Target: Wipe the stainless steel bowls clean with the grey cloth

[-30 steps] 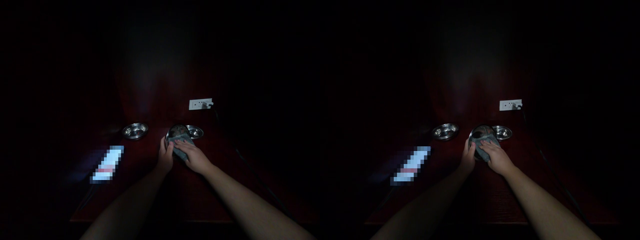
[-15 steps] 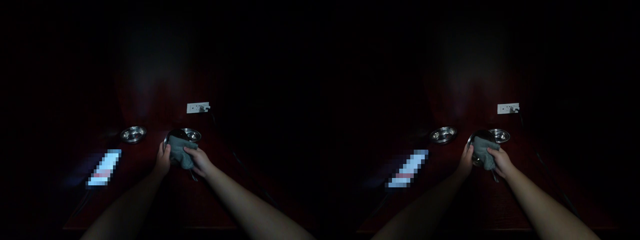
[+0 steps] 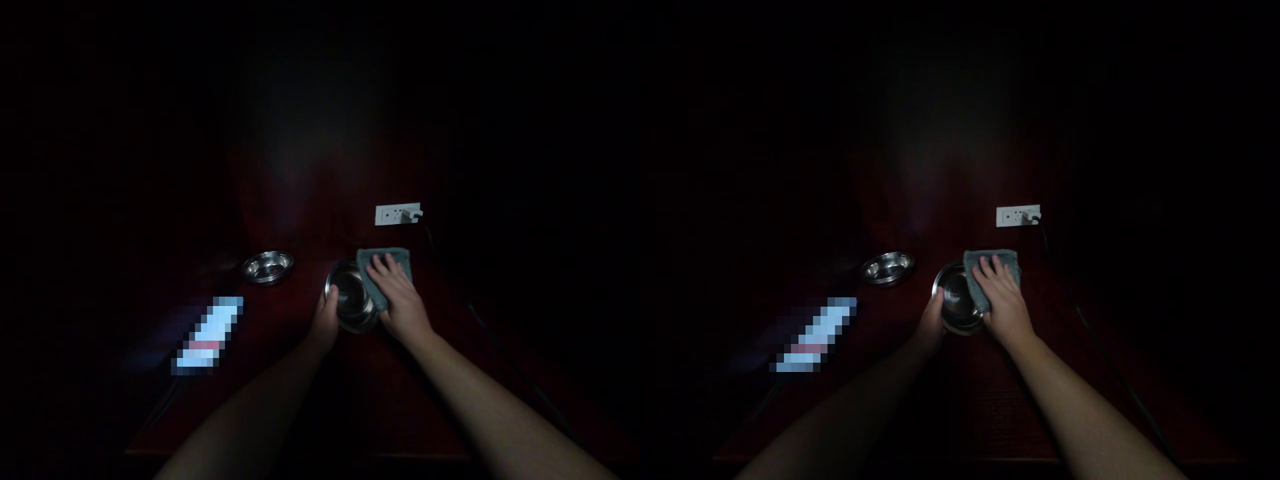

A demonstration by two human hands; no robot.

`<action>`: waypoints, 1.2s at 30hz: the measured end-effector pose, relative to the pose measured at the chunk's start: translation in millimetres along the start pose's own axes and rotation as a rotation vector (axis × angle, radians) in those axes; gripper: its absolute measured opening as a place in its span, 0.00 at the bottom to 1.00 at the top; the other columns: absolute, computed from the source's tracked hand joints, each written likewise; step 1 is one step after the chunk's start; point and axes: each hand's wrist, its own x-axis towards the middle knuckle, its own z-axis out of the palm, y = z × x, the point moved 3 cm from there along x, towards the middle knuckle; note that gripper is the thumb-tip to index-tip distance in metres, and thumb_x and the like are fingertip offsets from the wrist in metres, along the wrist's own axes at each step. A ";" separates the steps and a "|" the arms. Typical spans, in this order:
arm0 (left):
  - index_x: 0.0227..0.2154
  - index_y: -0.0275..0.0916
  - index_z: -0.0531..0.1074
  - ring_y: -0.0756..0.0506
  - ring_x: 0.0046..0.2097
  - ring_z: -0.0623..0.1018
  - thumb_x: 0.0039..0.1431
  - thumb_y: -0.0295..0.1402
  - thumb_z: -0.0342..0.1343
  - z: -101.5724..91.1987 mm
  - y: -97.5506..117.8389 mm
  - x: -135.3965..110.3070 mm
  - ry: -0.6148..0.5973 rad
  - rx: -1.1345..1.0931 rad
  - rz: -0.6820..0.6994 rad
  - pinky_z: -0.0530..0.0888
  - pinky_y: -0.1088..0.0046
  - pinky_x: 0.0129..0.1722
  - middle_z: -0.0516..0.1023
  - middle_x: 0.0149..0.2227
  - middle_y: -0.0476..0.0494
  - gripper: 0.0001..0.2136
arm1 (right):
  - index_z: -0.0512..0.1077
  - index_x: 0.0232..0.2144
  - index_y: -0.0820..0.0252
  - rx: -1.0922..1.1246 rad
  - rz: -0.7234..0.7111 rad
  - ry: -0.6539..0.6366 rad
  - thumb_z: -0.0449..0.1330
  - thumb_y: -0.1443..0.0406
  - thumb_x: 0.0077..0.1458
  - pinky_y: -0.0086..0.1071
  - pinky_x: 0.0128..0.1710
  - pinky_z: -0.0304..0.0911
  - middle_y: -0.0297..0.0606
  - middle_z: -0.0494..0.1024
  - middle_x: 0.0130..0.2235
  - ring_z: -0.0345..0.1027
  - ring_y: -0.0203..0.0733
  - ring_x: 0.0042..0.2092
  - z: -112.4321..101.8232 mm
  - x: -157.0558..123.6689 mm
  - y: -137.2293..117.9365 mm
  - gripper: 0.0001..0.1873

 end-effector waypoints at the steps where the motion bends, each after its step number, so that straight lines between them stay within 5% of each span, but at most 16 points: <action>1: 0.51 0.36 0.67 0.40 0.54 0.72 0.55 0.49 0.52 2.2 0.8 -1.3 -0.018 -0.014 -0.011 0.68 0.61 0.55 0.73 0.53 0.36 0.26 | 0.64 0.56 0.63 -0.053 -0.034 -0.119 0.51 0.79 0.43 0.52 0.64 0.42 0.44 0.60 0.62 0.44 0.50 0.66 7.3 0.2 -2.8 0.36; 5: 0.49 0.37 0.68 0.39 0.54 0.73 0.53 0.47 0.55 8.1 8.4 -6.7 -0.018 0.000 0.006 0.68 0.60 0.55 0.74 0.52 0.36 0.25 | 0.64 0.56 0.69 -0.206 -0.016 -0.381 0.48 0.79 0.45 0.51 0.63 0.45 0.50 0.63 0.60 0.50 0.51 0.64 27.3 -1.6 -6.3 0.32; 11: 0.45 0.37 0.69 0.42 0.47 0.76 0.55 0.47 0.53 2.8 12.5 -6.1 0.009 0.168 0.095 0.70 0.63 0.51 0.77 0.45 0.39 0.21 | 0.68 0.52 0.71 -0.237 0.050 -0.487 0.51 0.76 0.44 0.51 0.62 0.46 0.54 0.66 0.57 0.55 0.53 0.62 27.1 -7.7 -8.1 0.29; 15: 0.44 0.37 0.69 0.44 0.45 0.75 0.57 0.47 0.50 -4.4 13.3 -3.7 0.033 0.332 0.197 0.70 0.66 0.47 0.76 0.43 0.41 0.20 | 0.73 0.47 0.64 -0.005 0.138 -0.568 0.52 0.77 0.42 0.49 0.62 0.48 0.48 0.72 0.53 0.61 0.50 0.58 28.3 -12.7 -8.0 0.28; 21: 0.46 0.39 0.69 0.43 0.45 0.74 0.60 0.47 0.45 -7.3 13.7 -6.1 0.049 0.458 0.212 0.69 0.66 0.46 0.75 0.44 0.41 0.20 | 0.76 0.43 0.56 0.804 0.404 -0.455 0.56 0.66 0.52 0.48 0.56 0.59 0.39 0.79 0.46 0.71 0.47 0.50 35.0 -15.6 -11.5 0.16; 26: 0.49 0.39 0.67 0.43 0.47 0.73 0.60 0.45 0.46 0.5 17.4 -15.3 -0.020 0.465 0.261 0.67 0.66 0.51 0.75 0.46 0.42 0.19 | 0.72 0.48 0.59 1.102 0.706 -0.196 0.60 0.59 0.50 0.47 0.52 0.63 0.41 0.79 0.44 0.72 0.50 0.48 44.8 -20.1 -11.9 0.23; 32: 0.50 0.40 0.67 0.43 0.52 0.73 0.60 0.44 0.47 7.4 14.8 -18.5 -0.084 0.404 0.271 0.64 0.66 0.55 0.74 0.50 0.41 0.19 | 0.60 0.59 0.55 0.598 0.252 -0.148 0.51 0.73 0.52 0.48 0.65 0.39 0.37 0.58 0.63 0.46 0.45 0.65 43.3 -14.8 -19.1 0.31; 36: 0.51 0.40 0.67 0.42 0.55 0.70 0.60 0.44 0.47 7.3 12.8 -18.9 -0.058 0.368 0.256 0.62 0.66 0.57 0.71 0.53 0.40 0.20 | 0.49 0.63 0.59 0.299 0.111 -0.218 0.46 0.80 0.41 0.52 0.65 0.36 0.38 0.47 0.67 0.34 0.45 0.67 45.0 -15.8 -15.6 0.45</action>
